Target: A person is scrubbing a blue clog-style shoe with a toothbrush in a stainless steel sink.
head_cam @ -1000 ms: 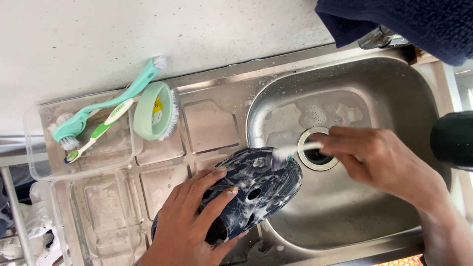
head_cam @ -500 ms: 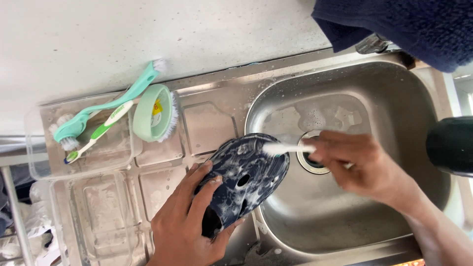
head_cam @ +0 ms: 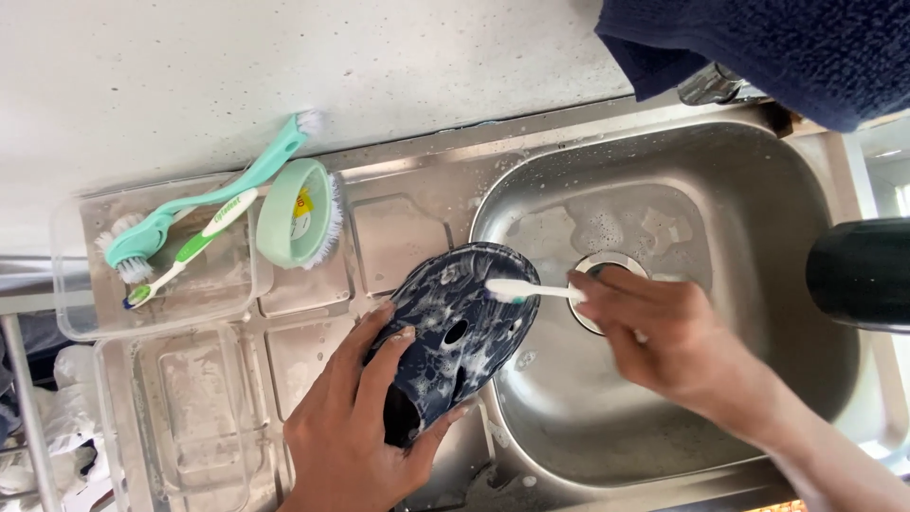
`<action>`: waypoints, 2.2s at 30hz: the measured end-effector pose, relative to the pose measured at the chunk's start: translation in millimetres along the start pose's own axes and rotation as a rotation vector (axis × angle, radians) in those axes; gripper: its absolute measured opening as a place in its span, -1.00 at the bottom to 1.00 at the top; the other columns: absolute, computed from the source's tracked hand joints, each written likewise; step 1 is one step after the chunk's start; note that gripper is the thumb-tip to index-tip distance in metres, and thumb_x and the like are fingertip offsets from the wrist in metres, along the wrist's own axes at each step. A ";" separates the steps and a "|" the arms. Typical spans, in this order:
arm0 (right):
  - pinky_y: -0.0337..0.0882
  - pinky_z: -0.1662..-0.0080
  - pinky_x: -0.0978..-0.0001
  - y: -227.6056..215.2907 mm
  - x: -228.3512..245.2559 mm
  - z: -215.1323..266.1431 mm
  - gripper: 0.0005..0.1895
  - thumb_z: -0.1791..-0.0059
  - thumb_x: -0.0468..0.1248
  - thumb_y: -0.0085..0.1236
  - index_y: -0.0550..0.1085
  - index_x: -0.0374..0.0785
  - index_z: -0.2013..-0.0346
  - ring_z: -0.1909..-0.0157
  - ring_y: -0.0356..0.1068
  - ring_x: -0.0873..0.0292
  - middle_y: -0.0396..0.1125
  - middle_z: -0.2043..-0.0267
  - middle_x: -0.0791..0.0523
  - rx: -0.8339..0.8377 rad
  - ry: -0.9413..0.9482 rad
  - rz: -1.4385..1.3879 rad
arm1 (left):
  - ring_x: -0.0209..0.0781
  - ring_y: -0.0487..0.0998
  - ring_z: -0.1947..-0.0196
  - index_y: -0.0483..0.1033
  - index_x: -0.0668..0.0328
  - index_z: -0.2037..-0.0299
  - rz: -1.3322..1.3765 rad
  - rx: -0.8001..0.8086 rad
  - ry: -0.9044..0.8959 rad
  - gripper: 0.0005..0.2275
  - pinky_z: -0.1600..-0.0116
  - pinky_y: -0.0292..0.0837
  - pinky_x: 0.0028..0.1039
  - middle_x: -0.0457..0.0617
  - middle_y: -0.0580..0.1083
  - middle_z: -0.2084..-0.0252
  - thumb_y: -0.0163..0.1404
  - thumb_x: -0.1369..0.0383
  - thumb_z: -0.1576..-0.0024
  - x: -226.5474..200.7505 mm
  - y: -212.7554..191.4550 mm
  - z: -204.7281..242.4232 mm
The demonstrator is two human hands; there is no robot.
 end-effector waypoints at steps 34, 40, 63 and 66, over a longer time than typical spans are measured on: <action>0.17 0.43 0.41 28.3 -16.9 -0.2 -0.56 -0.11 -0.30 -0.12 0.35 -0.38 -0.28 0.53 0.13 0.26 0.14 0.49 0.14 0.151 0.183 -0.209 | 0.29 0.15 -0.53 0.24 0.09 -0.36 0.547 0.268 -0.036 -0.16 -0.44 0.22 0.12 0.20 0.15 -0.47 0.35 -0.01 0.10 11.3 2.3 -1.7; 0.03 0.51 0.29 39.7 -45.3 17.5 -0.71 -0.14 -0.16 -0.19 0.42 -0.26 0.32 0.65 -0.01 0.27 0.06 0.67 0.21 0.136 0.393 -0.195 | 0.33 0.00 -0.61 0.29 0.13 -0.34 0.743 0.255 -0.031 -0.32 -0.58 -0.01 0.21 0.19 0.16 -0.52 0.30 0.19 -0.02 7.3 3.2 -5.4; 0.05 0.55 0.38 64.8 -50.5 20.6 -0.45 -0.19 -0.06 -0.40 0.26 -0.15 0.65 0.68 0.02 0.29 0.08 0.73 0.26 0.124 0.472 -0.459 | 0.34 0.03 -0.60 0.27 0.16 -0.34 0.657 0.185 -0.118 -0.34 -0.56 -0.01 0.18 0.20 0.14 -0.52 0.24 0.19 -0.04 0.7 4.0 -3.0; 0.14 0.40 0.30 72.7 -60.6 25.3 -0.47 -0.21 -0.09 -0.39 0.26 -0.20 0.58 0.56 0.06 0.25 0.10 0.64 0.20 0.168 0.686 -0.410 | 0.34 -0.04 -0.62 0.25 0.13 -0.36 0.646 0.185 -0.123 -0.34 -0.55 -0.01 0.22 0.20 0.11 -0.54 0.22 0.17 -0.06 -1.5 4.9 -3.4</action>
Point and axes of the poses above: each hand's wrist, its own z-axis away from the middle knuckle, its own y-axis out of the palm, x = y × z, the point moved 6 cm from there along -z, towards the middle knuckle
